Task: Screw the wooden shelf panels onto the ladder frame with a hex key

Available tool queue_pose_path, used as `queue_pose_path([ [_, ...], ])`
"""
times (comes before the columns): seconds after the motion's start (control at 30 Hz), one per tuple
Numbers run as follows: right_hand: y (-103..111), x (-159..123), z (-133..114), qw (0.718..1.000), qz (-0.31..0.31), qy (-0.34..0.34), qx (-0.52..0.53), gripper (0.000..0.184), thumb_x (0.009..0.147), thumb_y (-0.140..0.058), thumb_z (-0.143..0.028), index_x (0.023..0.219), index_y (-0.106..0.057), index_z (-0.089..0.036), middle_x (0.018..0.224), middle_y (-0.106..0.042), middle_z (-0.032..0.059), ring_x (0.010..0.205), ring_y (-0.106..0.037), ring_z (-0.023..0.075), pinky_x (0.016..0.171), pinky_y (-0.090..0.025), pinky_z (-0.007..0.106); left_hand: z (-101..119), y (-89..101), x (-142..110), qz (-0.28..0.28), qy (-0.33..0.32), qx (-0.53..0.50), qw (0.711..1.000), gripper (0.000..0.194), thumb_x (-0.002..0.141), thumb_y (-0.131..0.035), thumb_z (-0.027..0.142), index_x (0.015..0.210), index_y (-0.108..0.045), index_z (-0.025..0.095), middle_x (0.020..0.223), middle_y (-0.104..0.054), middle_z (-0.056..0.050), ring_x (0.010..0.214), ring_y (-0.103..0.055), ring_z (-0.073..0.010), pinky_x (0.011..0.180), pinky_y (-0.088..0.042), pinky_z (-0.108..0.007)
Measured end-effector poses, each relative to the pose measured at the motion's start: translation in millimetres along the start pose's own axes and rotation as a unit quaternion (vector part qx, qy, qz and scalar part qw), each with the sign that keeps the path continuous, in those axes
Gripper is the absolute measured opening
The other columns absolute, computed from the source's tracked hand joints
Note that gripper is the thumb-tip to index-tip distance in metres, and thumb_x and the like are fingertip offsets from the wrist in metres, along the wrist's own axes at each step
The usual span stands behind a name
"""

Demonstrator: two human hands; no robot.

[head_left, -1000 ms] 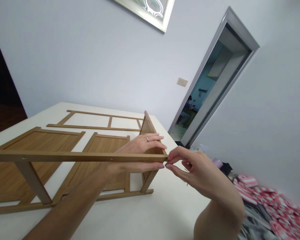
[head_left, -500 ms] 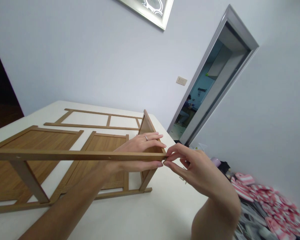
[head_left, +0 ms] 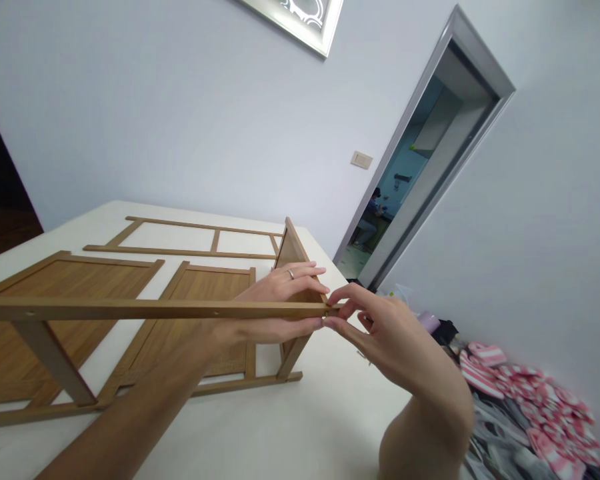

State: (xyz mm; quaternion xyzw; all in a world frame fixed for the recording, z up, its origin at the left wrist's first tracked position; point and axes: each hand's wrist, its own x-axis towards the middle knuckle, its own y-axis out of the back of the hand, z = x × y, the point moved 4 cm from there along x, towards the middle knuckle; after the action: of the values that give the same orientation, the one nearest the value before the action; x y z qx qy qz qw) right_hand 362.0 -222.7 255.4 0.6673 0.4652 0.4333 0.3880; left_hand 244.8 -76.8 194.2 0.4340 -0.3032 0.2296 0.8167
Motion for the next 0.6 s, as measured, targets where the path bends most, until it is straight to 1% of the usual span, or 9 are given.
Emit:
queue_pose_path([
  [0.1, 1, 0, 1, 1.0, -0.003, -0.002, 0.004, 0.017, 0.1, -0.066, -0.045, 0.107, -0.066, -0.029, 0.081, -0.078, -0.0053, 0.056, -0.057, 0.0126, 0.059, -0.039, 0.027, 0, -3.6, 0, 0.013, -0.019, -0.034, 0.999, 0.031, 0.094, -0.073, 0.033, 0.122, -0.067, 0.024, 0.151, -0.063, -0.014, 0.152, -0.05, -0.0309, 0.124, -0.047, -0.051],
  [0.2, 2, 2, 4, 1.0, -0.011, 0.009, 0.014, 0.02, 0.099, -0.067, -0.048, 0.107, -0.067, -0.029, 0.077, -0.076, -0.0046, 0.057, -0.057, 0.0137, 0.059, -0.038, 0.028, -2, -6.0, -1, 0.013, -0.016, -0.063, 0.998, 0.03, 0.092, -0.074, 0.028, 0.121, -0.068, 0.026, 0.147, -0.066, -0.011, 0.154, -0.048, -0.0311, 0.123, -0.046, -0.054],
  [0.37, 4, 5, 9, 0.999, -0.024, 0.009, 0.022, 0.023, 0.097, -0.07, -0.049, 0.107, -0.069, -0.029, 0.074, -0.074, -0.0047, 0.062, -0.058, 0.0137, 0.059, -0.036, 0.027, -6, -8.0, -2, 0.028, 0.002, -0.107, 0.994, 0.024, 0.09, -0.077, 0.028, 0.113, -0.069, 0.025, 0.145, -0.067, -0.011, 0.154, -0.046, -0.0307, 0.124, -0.044, -0.055],
  [0.6, 4, 5, 13, 0.999, -0.036, -0.001, 0.032, 0.035, 0.097, -0.065, -0.06, 0.108, -0.069, -0.027, 0.074, -0.074, -0.0031, 0.062, -0.057, 0.0138, 0.059, -0.036, 0.027, -9, -9.1, -3, 0.024, 0.013, -0.119, 0.993, 0.025, 0.091, -0.079, 0.033, 0.114, -0.072, 0.028, 0.145, -0.067, -0.009, 0.155, -0.045, -0.0301, 0.127, -0.04, -0.056],
])
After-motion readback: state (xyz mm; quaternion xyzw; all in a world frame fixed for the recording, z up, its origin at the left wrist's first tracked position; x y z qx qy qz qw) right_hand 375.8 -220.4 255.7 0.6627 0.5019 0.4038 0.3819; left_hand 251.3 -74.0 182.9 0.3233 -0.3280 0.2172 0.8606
